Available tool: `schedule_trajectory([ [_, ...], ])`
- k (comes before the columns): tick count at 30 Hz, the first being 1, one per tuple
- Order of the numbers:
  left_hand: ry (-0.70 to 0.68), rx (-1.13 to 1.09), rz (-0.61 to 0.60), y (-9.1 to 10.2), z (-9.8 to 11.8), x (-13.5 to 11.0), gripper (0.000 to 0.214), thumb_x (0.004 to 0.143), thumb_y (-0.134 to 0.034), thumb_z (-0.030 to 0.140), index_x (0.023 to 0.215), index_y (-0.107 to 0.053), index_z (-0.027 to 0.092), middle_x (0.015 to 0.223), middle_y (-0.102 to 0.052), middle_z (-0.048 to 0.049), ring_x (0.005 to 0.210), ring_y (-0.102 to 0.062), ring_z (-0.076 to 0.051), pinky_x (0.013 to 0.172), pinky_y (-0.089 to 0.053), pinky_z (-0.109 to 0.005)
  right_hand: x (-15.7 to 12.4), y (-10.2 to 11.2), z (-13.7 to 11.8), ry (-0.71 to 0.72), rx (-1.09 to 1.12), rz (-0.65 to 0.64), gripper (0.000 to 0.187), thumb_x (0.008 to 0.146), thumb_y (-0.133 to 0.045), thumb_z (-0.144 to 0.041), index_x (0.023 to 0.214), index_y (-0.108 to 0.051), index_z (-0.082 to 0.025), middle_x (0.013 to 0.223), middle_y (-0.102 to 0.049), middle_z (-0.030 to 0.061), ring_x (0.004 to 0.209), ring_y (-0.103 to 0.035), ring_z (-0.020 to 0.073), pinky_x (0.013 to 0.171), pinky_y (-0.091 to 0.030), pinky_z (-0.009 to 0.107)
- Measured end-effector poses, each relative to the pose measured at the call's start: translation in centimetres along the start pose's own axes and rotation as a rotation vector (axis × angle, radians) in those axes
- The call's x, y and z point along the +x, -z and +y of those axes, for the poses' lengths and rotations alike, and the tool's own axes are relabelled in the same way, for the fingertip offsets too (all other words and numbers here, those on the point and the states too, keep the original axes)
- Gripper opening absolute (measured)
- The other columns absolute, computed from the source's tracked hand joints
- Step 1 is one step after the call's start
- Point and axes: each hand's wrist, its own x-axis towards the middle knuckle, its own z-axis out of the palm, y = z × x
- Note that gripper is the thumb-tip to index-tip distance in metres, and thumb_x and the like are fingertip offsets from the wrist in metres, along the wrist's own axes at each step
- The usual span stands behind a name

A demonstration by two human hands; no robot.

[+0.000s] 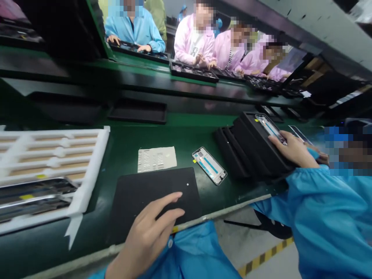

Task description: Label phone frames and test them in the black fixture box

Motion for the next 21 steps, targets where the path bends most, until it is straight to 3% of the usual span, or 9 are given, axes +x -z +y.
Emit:
schedule_trajectory([
  [3, 0.028, -0.035, -0.075, -1.6, 0.4, 1.2, 0.024, 0.094, -0.05, 0.007, 0.105, -0.065, 0.023, 0.132, -0.06, -0.0062, 0.114, -0.063, -0.02, 0.094, -0.055, -0.034, -0.5, -0.9, 0.2, 0.041, -0.015, 0.018, 0.043, 0.088, -0.044, -0.066, 0.087, -0.06, -0.026, 0.059, -0.054, 0.0032, 0.058, -0.053, 0.0257, 0.064, -0.04, 0.042],
  [7, 0.064, -0.096, -0.135, -3.1, 1.0, 2.3, 0.023, 0.097, -0.047, 0.011, 0.102, -0.065, 0.023, 0.131, -0.061, -0.0055, 0.112, -0.064, -0.021, 0.092, -0.055, -0.036, -0.7, 0.1, -0.8, 0.049, -0.063, 0.051, 0.039, 0.095, -0.035, -0.058, 0.077, -0.054, -0.028, 0.05, -0.037, -0.0016, 0.047, -0.044, 0.0235, 0.059, -0.035, 0.04],
  [10, 0.164, -0.257, -0.186, -3.8, 2.3, 3.5, 0.023, 0.098, -0.048, 0.017, 0.11, -0.065, 0.026, 0.131, -0.062, -0.0041, 0.116, -0.062, -0.021, 0.099, -0.052, -0.038, -1.7, 2.0, -2.8, 0.027, -0.125, 0.11, 0.042, 0.1, -0.024, -0.049, 0.088, -0.057, -0.026, 0.059, -0.047, 0.0041, 0.055, -0.053, 0.0283, 0.059, -0.036, 0.041],
  [13, 0.397, -0.594, -0.205, -4.6, 4.1, 5.8, 0.035, 0.097, -0.055, 0.03, 0.132, -0.055, 0.032, 0.135, -0.06, -0.0055, 0.118, -0.062, -0.022, 0.101, -0.051, -0.038, -4.6, 3.9, -6.9, 0.095, -0.178, 0.201, 0.038, 0.103, -0.026, -0.038, 0.11, -0.06, -0.021, 0.083, -0.065, 0.0138, 0.076, -0.066, 0.0326, 0.061, -0.042, 0.041],
  [15, 0.537, -0.898, -0.139, -5.2, 5.3, 7.7, 0.057, 0.095, -0.059, 0.039, 0.147, -0.036, 0.037, 0.149, -0.047, -0.0079, 0.125, -0.057, -0.025, 0.099, -0.052, -0.039, -7.5, 4.6, -10.8, 0.253, -0.073, 0.325, 0.029, 0.101, -0.038, -0.029, 0.115, -0.061, -0.016, 0.096, -0.07, 0.0148, 0.086, -0.069, 0.0302, 0.065, -0.05, 0.039],
  [18, 0.661, -1.319, 0.112, -6.1, 6.5, 10.2, 0.074, 0.092, -0.06, 0.051, 0.152, -0.018, 0.041, 0.161, -0.028, -0.007, 0.138, -0.045, -0.028, 0.103, -0.05, -0.041, -11.8, 4.2, -17.0, 0.568, 0.215, 0.317, 0.025, 0.094, -0.049, -0.01, 0.118, -0.059, -0.011, 0.107, -0.071, 0.014, 0.101, -0.068, 0.0256, 0.088, -0.054, 0.037],
  [21, 0.821, -1.436, 0.427, -6.6, 6.2, 11.1, 0.071, 0.088, -0.063, 0.055, 0.148, -0.034, 0.03, 0.148, -0.049, -0.0091, 0.135, -0.049, -0.028, 0.106, -0.048, -0.04, -13.8, 3.2, -21.2, 0.82, 0.377, 0.16, 0.024, 0.095, -0.051, -0.011, 0.117, -0.059, -0.007, 0.112, -0.071, 0.0141, 0.111, -0.065, 0.0261, 0.103, -0.048, 0.042],
])
